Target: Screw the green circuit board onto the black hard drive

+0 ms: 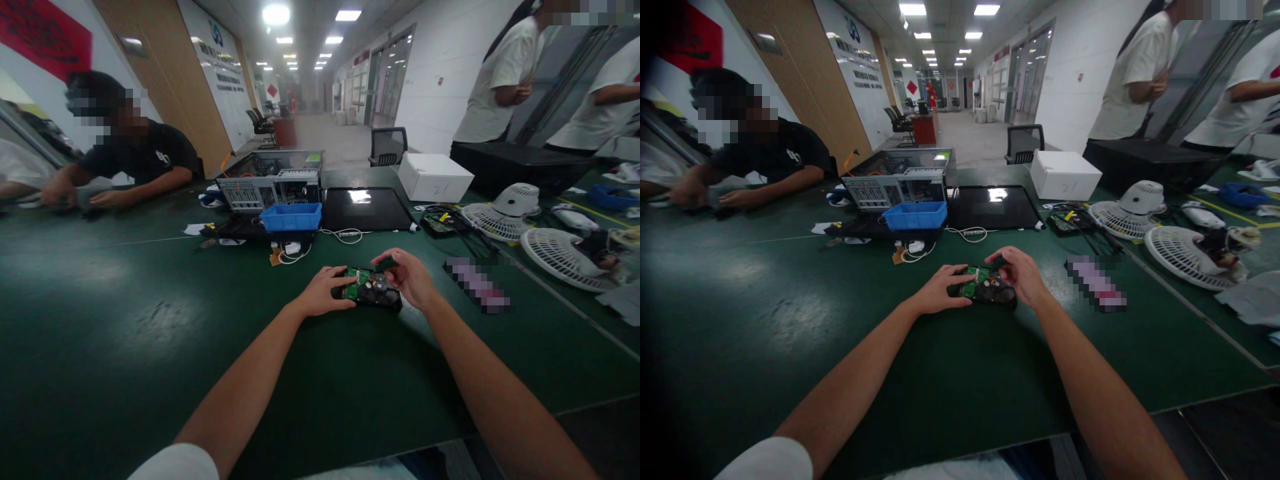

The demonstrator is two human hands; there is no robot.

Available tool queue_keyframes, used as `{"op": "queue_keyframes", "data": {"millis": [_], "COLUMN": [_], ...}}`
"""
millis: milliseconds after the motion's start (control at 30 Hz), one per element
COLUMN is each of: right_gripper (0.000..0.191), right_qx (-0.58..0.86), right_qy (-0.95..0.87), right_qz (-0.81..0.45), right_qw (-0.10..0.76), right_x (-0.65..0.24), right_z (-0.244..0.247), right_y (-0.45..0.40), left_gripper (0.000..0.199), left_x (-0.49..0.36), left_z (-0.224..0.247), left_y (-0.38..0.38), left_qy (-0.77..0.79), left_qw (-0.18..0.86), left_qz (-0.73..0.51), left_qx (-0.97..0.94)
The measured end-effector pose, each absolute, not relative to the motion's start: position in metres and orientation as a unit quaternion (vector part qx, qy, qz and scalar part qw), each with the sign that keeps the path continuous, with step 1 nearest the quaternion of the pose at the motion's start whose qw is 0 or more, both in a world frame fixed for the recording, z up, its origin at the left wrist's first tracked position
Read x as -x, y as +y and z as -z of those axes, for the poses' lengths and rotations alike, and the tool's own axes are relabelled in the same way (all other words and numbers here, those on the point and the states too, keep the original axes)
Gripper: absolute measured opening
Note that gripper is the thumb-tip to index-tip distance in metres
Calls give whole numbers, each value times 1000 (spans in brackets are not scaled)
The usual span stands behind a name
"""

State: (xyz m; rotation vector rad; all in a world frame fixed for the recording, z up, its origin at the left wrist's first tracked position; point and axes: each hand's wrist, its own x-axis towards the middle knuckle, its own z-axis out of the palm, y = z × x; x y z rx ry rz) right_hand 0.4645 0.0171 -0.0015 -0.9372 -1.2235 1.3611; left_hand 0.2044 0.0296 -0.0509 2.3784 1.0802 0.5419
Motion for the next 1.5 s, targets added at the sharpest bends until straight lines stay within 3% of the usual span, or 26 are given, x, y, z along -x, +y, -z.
{"op": "queue_keyframes", "data": {"millis": [433,1200,1500], "right_gripper": [34,19,25], "right_qx": [361,367,387], "right_qy": [-489,-456,-478], "right_qz": [-598,-585,-564], "right_qw": [522,561,551], "right_x": [-460,-462,-468], "right_z": [0,3,0], "right_y": [16,19,20], "left_gripper": [71,69,69], "left_x": [-204,-202,-203], "left_z": [51,51,49], "left_y": [28,25,24], "left_qy": [395,393,399], "left_qw": [230,220,221], "left_qz": [-193,-197,-195], "left_qx": [-868,-871,-868]}}
